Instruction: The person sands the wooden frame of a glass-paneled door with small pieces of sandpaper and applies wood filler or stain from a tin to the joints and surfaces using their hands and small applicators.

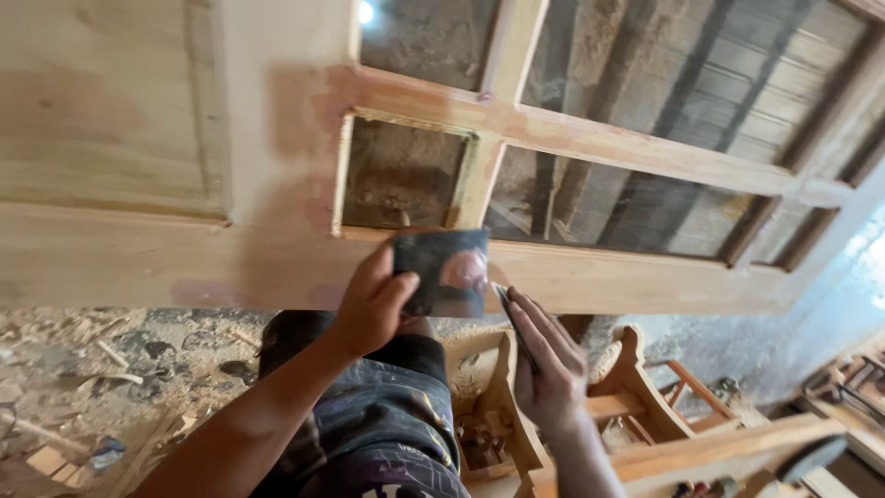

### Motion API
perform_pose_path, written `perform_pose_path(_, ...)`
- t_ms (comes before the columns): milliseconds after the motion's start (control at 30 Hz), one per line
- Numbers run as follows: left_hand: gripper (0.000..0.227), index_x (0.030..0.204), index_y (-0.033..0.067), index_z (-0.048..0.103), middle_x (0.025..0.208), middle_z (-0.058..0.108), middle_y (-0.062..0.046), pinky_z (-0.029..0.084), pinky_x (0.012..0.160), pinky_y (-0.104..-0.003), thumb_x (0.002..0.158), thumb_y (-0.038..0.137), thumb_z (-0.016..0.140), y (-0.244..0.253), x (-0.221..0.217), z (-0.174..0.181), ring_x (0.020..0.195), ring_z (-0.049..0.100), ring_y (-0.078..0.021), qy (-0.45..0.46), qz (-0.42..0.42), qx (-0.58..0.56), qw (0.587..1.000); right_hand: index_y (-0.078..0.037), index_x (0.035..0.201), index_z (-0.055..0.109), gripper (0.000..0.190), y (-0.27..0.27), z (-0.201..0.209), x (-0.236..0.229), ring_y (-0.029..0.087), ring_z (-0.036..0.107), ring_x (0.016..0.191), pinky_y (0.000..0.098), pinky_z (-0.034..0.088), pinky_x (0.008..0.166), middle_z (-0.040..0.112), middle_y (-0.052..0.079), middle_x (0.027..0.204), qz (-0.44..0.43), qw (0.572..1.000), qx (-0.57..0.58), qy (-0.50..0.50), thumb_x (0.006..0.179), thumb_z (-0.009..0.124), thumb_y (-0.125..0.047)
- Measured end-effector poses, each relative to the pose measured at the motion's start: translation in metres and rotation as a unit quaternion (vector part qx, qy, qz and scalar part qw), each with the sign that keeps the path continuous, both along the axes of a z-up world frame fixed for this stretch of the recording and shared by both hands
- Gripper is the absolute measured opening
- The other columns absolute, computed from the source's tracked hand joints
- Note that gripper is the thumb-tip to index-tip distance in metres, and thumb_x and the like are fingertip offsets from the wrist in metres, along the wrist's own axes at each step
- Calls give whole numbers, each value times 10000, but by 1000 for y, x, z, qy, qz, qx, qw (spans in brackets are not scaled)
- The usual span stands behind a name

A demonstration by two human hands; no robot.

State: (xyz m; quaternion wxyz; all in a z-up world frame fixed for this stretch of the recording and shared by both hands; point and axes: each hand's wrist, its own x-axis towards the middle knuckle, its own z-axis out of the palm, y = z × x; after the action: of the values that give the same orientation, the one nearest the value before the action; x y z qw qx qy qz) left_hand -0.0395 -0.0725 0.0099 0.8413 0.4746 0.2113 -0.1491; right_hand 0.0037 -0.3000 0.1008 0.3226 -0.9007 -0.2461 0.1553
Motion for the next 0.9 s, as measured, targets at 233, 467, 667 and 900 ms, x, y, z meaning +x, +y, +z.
perform_pose_path(233,476,1390,-27,520,1008,736,-115,562,856,-345,929,77,462,-3,-3,-4,891,701,-196,-78,-67,64,993,-80,1200,734,419,13,32,38,269,686,1198,443,568,1030,722,73,1256,231,966,-119,11,790,673,-22)
perform_pose_path(467,411,1338,0,588,1133,697,-140,577,926,-378,948,68,475,-15,-9,-31,981,671,-222,-68,25,81,994,-94,1180,747,492,20,53,49,269,700,1171,394,588,917,741,60,1224,288,939,-166,90,700,709,7)
perform_pose_path(667,525,1437,-32,554,1121,673,-158,481,713,-387,923,18,461,22,-22,-40,851,576,-215,49,72,-107,990,-78,1282,705,462,23,25,105,321,746,996,411,614,833,732,164,1210,74,982,-162,68,852,625,74)
perform_pose_path(900,536,1428,-40,514,1289,661,-148,469,1084,-342,898,-12,438,29,-26,-30,1210,623,-200,-4,66,-134,989,-66,1256,716,393,54,-32,163,379,715,980,460,589,826,744,175,1131,110,976,-183,-49,889,623,38)
